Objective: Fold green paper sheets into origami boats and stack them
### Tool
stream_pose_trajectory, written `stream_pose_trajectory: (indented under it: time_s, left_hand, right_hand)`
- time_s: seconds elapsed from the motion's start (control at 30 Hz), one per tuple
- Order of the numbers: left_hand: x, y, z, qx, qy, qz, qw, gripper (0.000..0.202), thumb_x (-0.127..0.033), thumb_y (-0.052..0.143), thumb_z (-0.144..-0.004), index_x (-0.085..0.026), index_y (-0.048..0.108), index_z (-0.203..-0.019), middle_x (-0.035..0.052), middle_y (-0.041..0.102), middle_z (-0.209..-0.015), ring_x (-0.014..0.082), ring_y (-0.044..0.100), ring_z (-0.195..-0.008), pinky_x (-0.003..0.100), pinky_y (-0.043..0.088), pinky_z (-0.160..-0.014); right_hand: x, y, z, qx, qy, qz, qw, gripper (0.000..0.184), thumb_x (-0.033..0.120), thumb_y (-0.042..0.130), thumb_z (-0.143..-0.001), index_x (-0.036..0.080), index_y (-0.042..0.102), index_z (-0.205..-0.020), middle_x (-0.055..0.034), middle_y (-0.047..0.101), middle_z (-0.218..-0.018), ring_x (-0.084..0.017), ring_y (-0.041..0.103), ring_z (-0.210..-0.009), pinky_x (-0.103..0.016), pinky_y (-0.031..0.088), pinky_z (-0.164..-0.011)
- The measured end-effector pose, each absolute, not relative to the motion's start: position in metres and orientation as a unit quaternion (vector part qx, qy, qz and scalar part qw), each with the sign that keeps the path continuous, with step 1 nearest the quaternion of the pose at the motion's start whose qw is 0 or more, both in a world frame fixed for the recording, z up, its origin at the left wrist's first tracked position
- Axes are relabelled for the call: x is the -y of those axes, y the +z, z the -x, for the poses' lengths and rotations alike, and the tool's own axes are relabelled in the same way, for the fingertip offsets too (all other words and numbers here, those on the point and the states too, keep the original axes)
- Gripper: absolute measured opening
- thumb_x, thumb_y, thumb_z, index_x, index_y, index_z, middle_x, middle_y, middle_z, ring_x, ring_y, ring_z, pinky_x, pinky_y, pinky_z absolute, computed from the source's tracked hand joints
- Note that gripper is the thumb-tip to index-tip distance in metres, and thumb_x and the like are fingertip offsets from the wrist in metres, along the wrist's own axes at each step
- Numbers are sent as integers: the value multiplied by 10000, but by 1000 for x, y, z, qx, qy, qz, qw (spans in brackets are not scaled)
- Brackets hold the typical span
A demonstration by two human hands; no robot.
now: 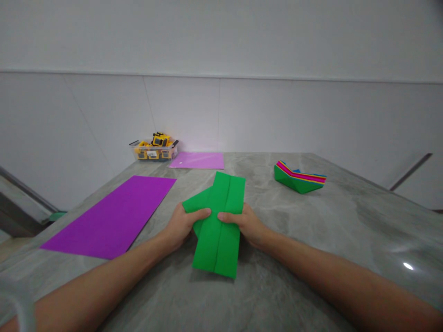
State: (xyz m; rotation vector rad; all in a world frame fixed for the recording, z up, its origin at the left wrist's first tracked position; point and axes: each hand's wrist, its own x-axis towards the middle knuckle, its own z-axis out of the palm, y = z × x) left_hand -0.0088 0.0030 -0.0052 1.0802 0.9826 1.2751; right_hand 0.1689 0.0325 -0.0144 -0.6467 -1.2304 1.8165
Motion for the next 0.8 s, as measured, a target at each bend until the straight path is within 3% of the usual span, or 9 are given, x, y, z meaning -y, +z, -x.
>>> stream_pose_trajectory:
  time_s: [0.1, 0.17, 0.27, 0.33, 0.43, 0.53, 0.67, 0.8]
  left_hand:
    - [1, -2, 9, -495, 515, -544, 440, 212, -312, 774, -665, -129, 711, -753, 25, 711, -686, 179, 629, -604, 277, 509, -590]
    - [5, 1, 7, -520, 497, -582, 378, 239, -336, 736, -691, -145, 641, -583, -16, 609, -531, 132, 529, -486, 238, 421, -478]
    - [7, 1, 7, -522, 495, -593, 362, 305, -349, 723, -697, -155, 583, -507, -35, 527, -465, 107, 455, -443, 222, 350, -430]
    - [3, -2, 10, -504, 506, -569, 407, 265, -342, 758, -668, -146, 620, -555, -20, 578, -510, 119, 502, -480, 226, 400, -465]
    - [-8, -8, 21, -442, 492, -498, 561, 250, -350, 794, -633, -135, 669, -657, 7, 646, -573, 144, 571, -507, 257, 486, -516]
    - [-17, -8, 33, -405, 415, -471, 664, 349, -444, 768, -639, -108, 672, -630, 34, 625, -507, 156, 547, -403, 282, 477, -408]
    - [-16, -2, 38, -392, 353, -491, 693, 364, -400, 809, -638, -70, 730, -772, 102, 719, -673, 190, 649, -538, 289, 536, -521]
    - [-6, -3, 31, -423, 318, -542, 653, 320, -337, 812, -685, -128, 746, -917, 98, 765, -868, 210, 699, -688, 292, 551, -637]
  right_hand:
    - [-33, -15, -169, 491, 714, 287, 408, 449, 285, 847, -578, 145, 688, -973, -70, 744, -874, -247, 703, -765, -442, 548, -804]
    - [-33, -16, -168, 505, 697, 303, 411, 410, 292, 847, -573, 144, 692, -923, -67, 741, -844, -240, 697, -736, -438, 550, -782]
    - [-34, -18, -169, 526, 680, 295, 418, 404, 299, 838, -583, 149, 691, -928, -68, 738, -862, -241, 693, -770, -435, 545, -792]
    - [-34, -18, -170, 523, 691, 273, 417, 435, 302, 827, -601, 155, 685, -985, -71, 737, -901, -246, 693, -814, -434, 540, -811]
    - [-34, -14, -173, 502, 720, 251, 407, 462, 282, 812, -609, 154, 678, -1032, -81, 735, -942, -250, 691, -826, -428, 542, -798]
    - [-35, -8, -178, 502, 736, 262, 371, 434, 237, 805, -587, 132, 691, -993, -89, 737, -919, -243, 688, -791, -409, 545, -762]
    - [-36, -6, -184, 541, 735, 282, 296, 414, 175, 803, -538, 137, 703, -938, -53, 739, -840, -211, 677, -752, -361, 537, -738]
    - [-32, -10, -184, 565, 735, 284, 246, 398, 161, 787, -538, 165, 711, -929, -21, 738, -847, -180, 668, -706, -329, 532, -710]
